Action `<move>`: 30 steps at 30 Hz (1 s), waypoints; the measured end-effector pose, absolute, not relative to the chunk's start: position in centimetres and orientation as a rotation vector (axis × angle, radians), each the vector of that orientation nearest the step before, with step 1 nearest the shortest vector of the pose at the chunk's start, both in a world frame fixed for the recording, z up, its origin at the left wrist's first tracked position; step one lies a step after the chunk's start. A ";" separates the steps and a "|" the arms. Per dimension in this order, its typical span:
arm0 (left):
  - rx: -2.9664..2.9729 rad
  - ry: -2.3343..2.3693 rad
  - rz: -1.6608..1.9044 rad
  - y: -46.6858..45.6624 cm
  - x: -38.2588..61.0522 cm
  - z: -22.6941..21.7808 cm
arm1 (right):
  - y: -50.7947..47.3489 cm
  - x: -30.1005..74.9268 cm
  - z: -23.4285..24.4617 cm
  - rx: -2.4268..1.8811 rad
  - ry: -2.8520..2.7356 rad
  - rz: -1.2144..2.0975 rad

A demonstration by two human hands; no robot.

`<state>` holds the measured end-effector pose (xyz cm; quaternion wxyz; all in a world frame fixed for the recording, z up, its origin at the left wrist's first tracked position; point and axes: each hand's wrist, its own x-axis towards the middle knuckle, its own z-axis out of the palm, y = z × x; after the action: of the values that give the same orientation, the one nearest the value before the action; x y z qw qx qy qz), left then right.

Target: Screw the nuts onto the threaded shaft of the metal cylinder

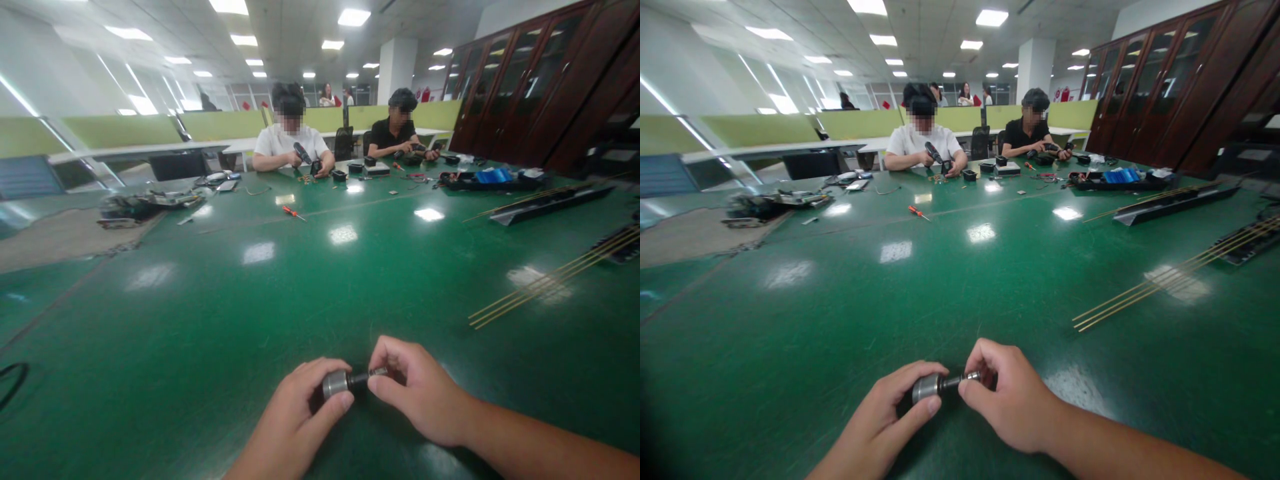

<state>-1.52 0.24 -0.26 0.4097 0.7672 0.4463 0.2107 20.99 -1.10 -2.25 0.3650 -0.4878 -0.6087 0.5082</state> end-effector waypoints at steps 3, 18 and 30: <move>1.937 1.122 0.527 0.2 -1.5 -0.3 | -1.1 21.0 -2.3 -1.259 -1.545 1.312; 1.913 1.127 0.591 0.3 -1.5 -0.2 | -0.8 21.0 -2.8 -1.187 -1.432 1.384; 1.877 1.114 0.627 0.4 -1.6 -0.3 | -0.6 21.1 -2.3 -1.150 -1.322 1.459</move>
<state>-1.56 0.44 -0.30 0.4216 0.7494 0.4450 0.2503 21.15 -0.59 -2.26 0.4177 -0.4583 -0.5268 0.5814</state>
